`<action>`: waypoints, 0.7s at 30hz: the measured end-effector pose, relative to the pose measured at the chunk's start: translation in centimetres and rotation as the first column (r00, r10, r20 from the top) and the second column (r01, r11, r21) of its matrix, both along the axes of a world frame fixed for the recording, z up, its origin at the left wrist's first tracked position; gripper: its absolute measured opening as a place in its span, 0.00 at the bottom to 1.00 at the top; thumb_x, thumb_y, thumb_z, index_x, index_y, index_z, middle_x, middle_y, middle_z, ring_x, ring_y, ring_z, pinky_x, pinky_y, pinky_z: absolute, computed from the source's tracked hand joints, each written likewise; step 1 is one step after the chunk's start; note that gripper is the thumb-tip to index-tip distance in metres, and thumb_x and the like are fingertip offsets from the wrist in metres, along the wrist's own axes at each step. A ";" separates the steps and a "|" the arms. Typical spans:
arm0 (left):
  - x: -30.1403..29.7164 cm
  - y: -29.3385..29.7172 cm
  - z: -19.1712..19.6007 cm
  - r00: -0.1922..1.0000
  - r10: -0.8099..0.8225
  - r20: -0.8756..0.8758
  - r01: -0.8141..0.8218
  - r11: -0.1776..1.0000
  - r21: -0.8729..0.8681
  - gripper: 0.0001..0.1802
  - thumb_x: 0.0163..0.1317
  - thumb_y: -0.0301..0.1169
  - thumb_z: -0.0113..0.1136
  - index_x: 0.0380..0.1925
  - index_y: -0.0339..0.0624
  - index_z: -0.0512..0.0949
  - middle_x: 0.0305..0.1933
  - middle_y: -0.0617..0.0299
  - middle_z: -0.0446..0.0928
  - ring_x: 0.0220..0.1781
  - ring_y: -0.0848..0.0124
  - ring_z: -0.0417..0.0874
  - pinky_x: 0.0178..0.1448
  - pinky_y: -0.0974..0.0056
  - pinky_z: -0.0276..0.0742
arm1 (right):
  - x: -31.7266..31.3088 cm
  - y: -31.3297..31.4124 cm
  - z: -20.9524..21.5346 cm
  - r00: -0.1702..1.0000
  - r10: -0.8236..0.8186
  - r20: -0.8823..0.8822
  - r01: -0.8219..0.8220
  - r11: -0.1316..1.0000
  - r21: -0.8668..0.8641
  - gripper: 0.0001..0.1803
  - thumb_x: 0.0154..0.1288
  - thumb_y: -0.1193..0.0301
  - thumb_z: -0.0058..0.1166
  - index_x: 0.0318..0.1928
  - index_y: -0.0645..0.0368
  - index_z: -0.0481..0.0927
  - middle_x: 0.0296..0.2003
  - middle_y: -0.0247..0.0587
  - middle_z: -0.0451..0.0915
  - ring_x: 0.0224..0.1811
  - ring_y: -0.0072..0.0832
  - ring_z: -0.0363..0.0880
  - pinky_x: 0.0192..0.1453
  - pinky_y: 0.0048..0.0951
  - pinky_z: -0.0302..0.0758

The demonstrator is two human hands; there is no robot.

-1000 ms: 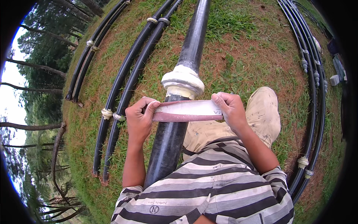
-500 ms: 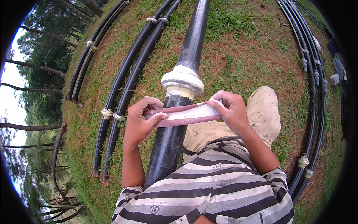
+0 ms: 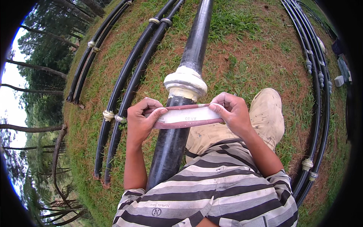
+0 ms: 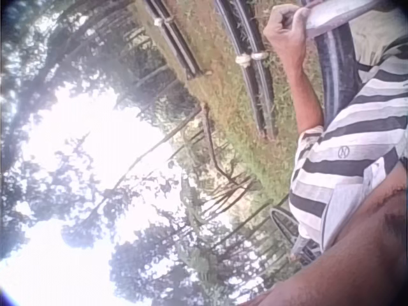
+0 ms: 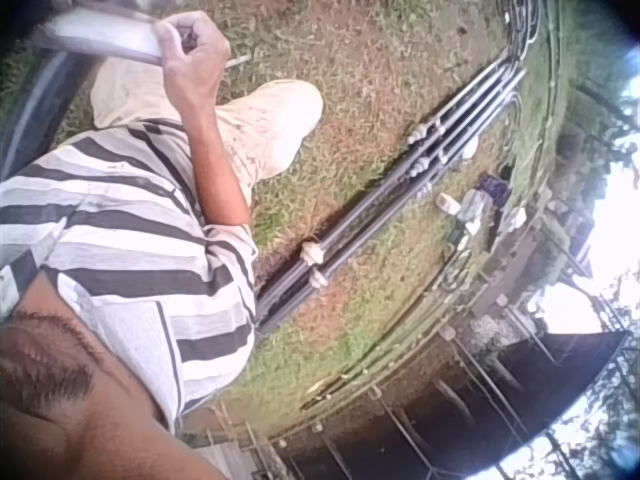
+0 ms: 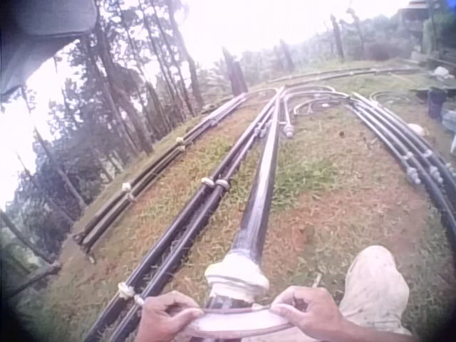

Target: The person sands the joint of a black pipe using sandpaper, first wiping it with a cloth and then repeatedly rubbing the sanding paper around the diameter of the joint.

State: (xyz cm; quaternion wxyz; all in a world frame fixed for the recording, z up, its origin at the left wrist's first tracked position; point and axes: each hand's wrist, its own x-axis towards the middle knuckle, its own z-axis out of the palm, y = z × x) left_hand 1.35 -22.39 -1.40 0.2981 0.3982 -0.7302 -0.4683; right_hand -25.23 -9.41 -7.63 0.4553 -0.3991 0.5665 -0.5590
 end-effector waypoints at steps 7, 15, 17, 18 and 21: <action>0.1 -0.1 0.5 0.995 -0.026 0.091 0.025 1.000 0.017 0.08 0.64 0.25 0.75 0.37 0.33 0.86 0.35 0.62 0.86 0.39 0.78 0.87 0.45 0.70 0.82 | 0.0 -0.1 -0.3 1.000 0.009 -0.004 -0.009 1.000 -0.006 0.08 0.73 0.70 0.68 0.42 0.63 0.86 0.32 0.31 0.86 0.34 0.15 0.81 0.39 0.22 0.77; -1.8 1.7 3.4 0.928 -0.093 0.361 0.216 0.923 -0.318 0.11 0.60 0.26 0.77 0.39 0.33 0.88 0.35 0.57 0.86 0.38 0.68 0.88 0.44 0.64 0.82 | 0.3 0.2 1.1 0.988 0.041 -0.146 -0.053 0.996 -0.078 0.07 0.72 0.71 0.68 0.43 0.62 0.87 0.32 0.33 0.87 0.33 0.16 0.82 0.40 0.24 0.78; -2.5 2.1 3.6 0.909 -0.108 0.404 0.261 0.901 -0.348 0.11 0.57 0.26 0.78 0.38 0.34 0.88 0.35 0.54 0.85 0.38 0.62 0.88 0.44 0.62 0.81 | 0.7 0.2 1.5 0.984 0.064 -0.169 -0.081 0.992 -0.095 0.06 0.71 0.73 0.68 0.42 0.63 0.87 0.34 0.34 0.86 0.35 0.18 0.81 0.42 0.24 0.77; -2.5 2.1 3.4 0.910 -0.108 0.399 0.257 0.904 -0.342 0.11 0.57 0.26 0.78 0.38 0.36 0.88 0.33 0.55 0.84 0.37 0.62 0.87 0.42 0.61 0.80 | 0.7 0.2 1.7 0.984 0.062 -0.169 -0.080 0.992 -0.097 0.06 0.71 0.73 0.68 0.42 0.63 0.87 0.34 0.34 0.86 0.35 0.18 0.81 0.42 0.24 0.77; -2.5 2.0 3.1 0.909 -0.115 0.401 0.272 0.892 -0.361 0.09 0.57 0.26 0.77 0.37 0.36 0.88 0.32 0.55 0.83 0.35 0.61 0.86 0.40 0.60 0.79 | 0.5 0.2 2.1 0.977 0.084 -0.196 -0.095 0.995 -0.044 0.07 0.71 0.71 0.68 0.42 0.63 0.88 0.34 0.35 0.86 0.36 0.19 0.82 0.42 0.25 0.78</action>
